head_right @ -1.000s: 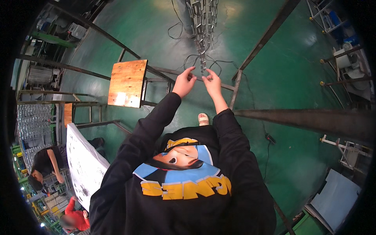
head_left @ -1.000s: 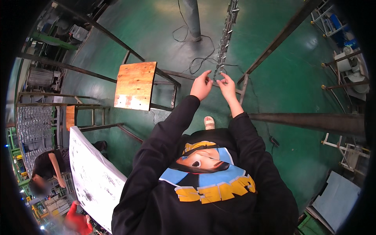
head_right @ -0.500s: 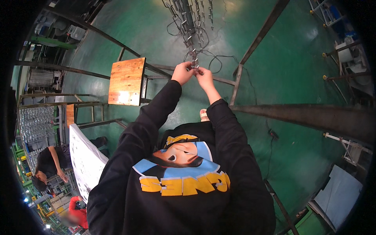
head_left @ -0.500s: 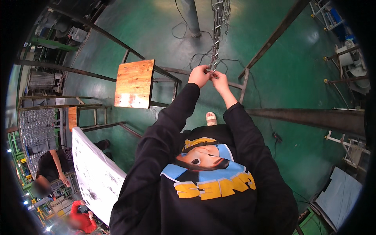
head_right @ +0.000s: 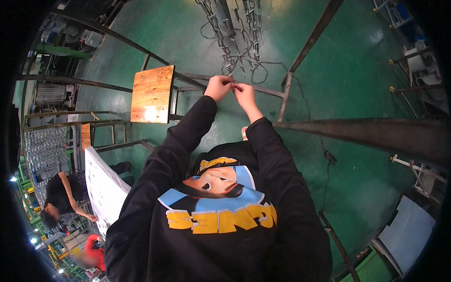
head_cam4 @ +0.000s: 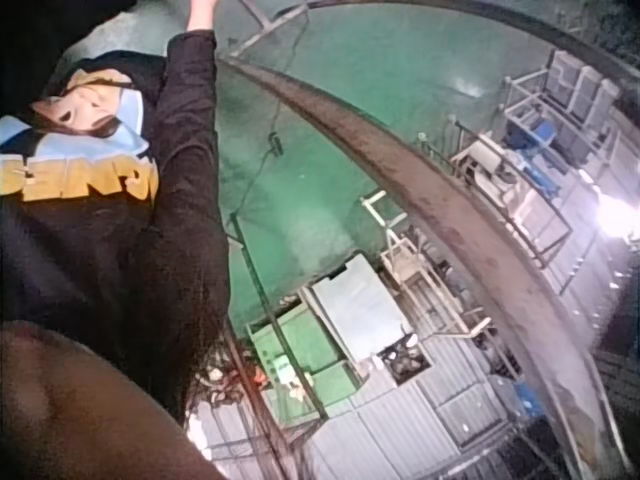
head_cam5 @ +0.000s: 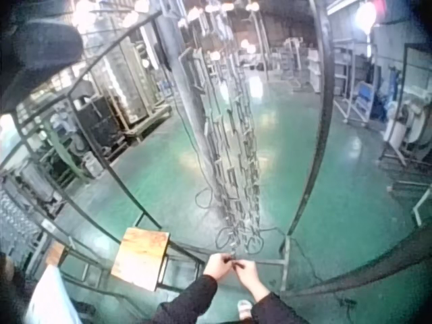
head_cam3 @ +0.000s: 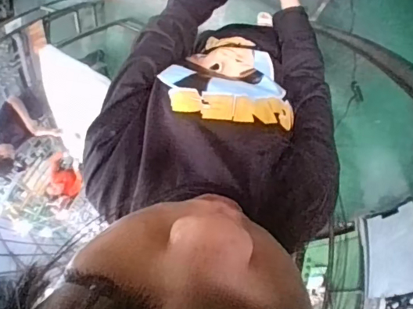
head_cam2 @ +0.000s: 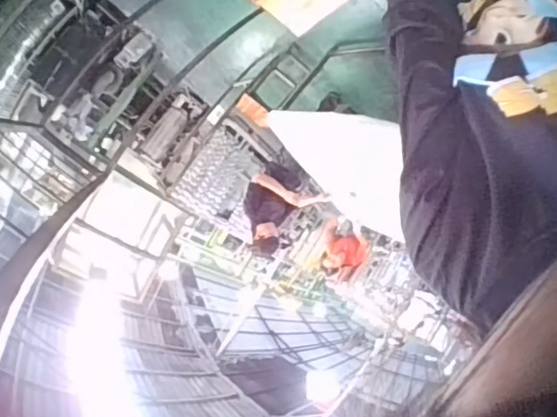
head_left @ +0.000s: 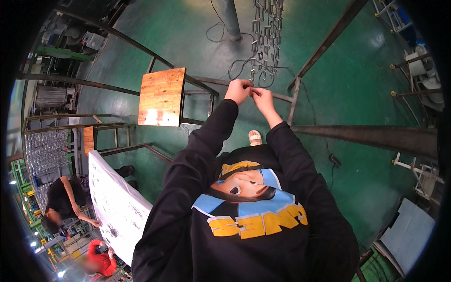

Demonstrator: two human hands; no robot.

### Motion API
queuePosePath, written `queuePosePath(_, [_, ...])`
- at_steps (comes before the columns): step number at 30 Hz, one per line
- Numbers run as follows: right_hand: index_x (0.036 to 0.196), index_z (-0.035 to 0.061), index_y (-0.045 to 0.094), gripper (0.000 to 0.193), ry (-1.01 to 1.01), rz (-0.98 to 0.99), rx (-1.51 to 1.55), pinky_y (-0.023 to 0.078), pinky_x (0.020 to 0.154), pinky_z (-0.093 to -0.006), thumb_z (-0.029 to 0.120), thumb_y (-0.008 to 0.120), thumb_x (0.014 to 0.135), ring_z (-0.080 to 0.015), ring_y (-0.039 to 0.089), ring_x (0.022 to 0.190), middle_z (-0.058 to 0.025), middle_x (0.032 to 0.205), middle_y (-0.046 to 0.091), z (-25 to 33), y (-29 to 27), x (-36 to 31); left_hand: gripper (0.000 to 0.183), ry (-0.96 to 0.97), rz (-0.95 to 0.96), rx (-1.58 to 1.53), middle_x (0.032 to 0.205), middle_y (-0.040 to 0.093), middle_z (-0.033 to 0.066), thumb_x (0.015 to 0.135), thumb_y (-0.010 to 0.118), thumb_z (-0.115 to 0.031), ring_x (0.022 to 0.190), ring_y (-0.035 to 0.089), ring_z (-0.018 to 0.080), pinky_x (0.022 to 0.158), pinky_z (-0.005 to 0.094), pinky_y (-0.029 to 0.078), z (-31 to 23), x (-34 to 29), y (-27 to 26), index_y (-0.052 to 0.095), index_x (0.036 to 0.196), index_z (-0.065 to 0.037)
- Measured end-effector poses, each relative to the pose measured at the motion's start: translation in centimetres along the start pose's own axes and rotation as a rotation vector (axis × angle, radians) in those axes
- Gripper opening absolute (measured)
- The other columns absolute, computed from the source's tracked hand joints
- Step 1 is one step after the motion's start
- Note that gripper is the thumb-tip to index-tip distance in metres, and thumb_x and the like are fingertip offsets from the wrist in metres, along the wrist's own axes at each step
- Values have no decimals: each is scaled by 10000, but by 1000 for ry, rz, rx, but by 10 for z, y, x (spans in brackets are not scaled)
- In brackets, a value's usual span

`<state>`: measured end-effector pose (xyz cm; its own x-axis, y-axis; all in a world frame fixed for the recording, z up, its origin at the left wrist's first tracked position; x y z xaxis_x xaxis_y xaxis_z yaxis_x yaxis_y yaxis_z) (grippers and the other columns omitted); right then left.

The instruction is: The person attaches small metal hooks to a vertical chain and sorts similar metal components on a white-covered table by hand.

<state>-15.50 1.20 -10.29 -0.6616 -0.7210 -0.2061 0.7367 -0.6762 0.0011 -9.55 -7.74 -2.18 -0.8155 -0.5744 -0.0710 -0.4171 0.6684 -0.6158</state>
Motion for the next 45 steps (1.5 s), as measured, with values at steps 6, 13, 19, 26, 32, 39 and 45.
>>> queuePosePath(6, [855, -21, 630, 127, -22, -11, 41, 417, 448, -225, 70, 586, 777, -80, 526, 524, -37, 685, 621, -2, 0, 0, 188, -27, -1, 4, 713, 627, 135, 702, 617, -112, 642, 608, 177, 625, 287, 464, -2, -6, -6, 631, 849, 6])
queuePosePath(13, [836, -37, 616, 111, -25, -11, 63, 425, 443, -226, 45, 572, 777, -92, 528, 494, -53, 687, 620, -5, 1, 2, 179, 10, -30, -29, 715, 636, 114, 709, 632, -104, 649, 609, 160, 619, 276, 465, 8, -5, -5, 636, 854, 1])
queuePosePath(19, [819, -47, 583, 75, -46, -47, 118, 424, 435, -224, 6, 546, 780, -99, 535, 484, -70, 692, 614, 0, -2, -2, 169, 5, -39, -1, 725, 639, 104, 717, 637, -101, 635, 594, 143, 617, 274, 464, 2, -8, -12, 636, 852, -1])
queuePosePath(26, [818, -46, 575, 70, -28, -66, 146, 426, 435, -227, 2, 536, 786, -96, 531, 484, -69, 689, 610, -2, -6, -5, 172, 19, -52, -66, 702, 623, 143, 693, 635, -89, 634, 616, 202, 616, 287, 475, 6, -6, -9, 642, 848, -15])
queuePosePath(32, [830, -37, 580, 76, -19, -49, 109, 422, 444, -229, 10, 544, 782, -94, 533, 489, -60, 697, 616, -3, -7, -6, 172, 39, -53, -71, 710, 625, 137, 698, 629, -87, 637, 616, 199, 614, 287, 475, 7, -7, -6, 639, 853, -13])
queuePosePath(39, [877, -17, 597, 151, -294, -27, -234, 406, 480, -227, 31, 593, 734, -81, 532, 544, -61, 703, 615, 16, -3, -8, 165, 58, 18, -109, 743, 635, 114, 731, 625, -95, 672, 601, 142, 634, 276, 465, 6, -9, 1, 624, 858, 11])
queuePosePath(45, [894, -27, 605, 179, -258, -14, -145, 411, 495, -228, 50, 609, 732, -94, 539, 578, -68, 715, 611, 64, -10, -23, 160, 109, -18, 2, 726, 613, 138, 700, 629, -77, 657, 600, 226, 631, 296, 466, -1, -12, -6, 616, 828, 18])
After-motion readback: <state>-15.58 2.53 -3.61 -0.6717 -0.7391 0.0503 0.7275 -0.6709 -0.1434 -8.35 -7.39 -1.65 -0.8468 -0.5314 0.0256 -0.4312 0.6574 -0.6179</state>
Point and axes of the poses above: each hand's wrist, its own x-axis towards the middle knuckle, its own y-axis out of the palm, z = x × y, the point moved 9 cm from there along x, towards the middle knuckle
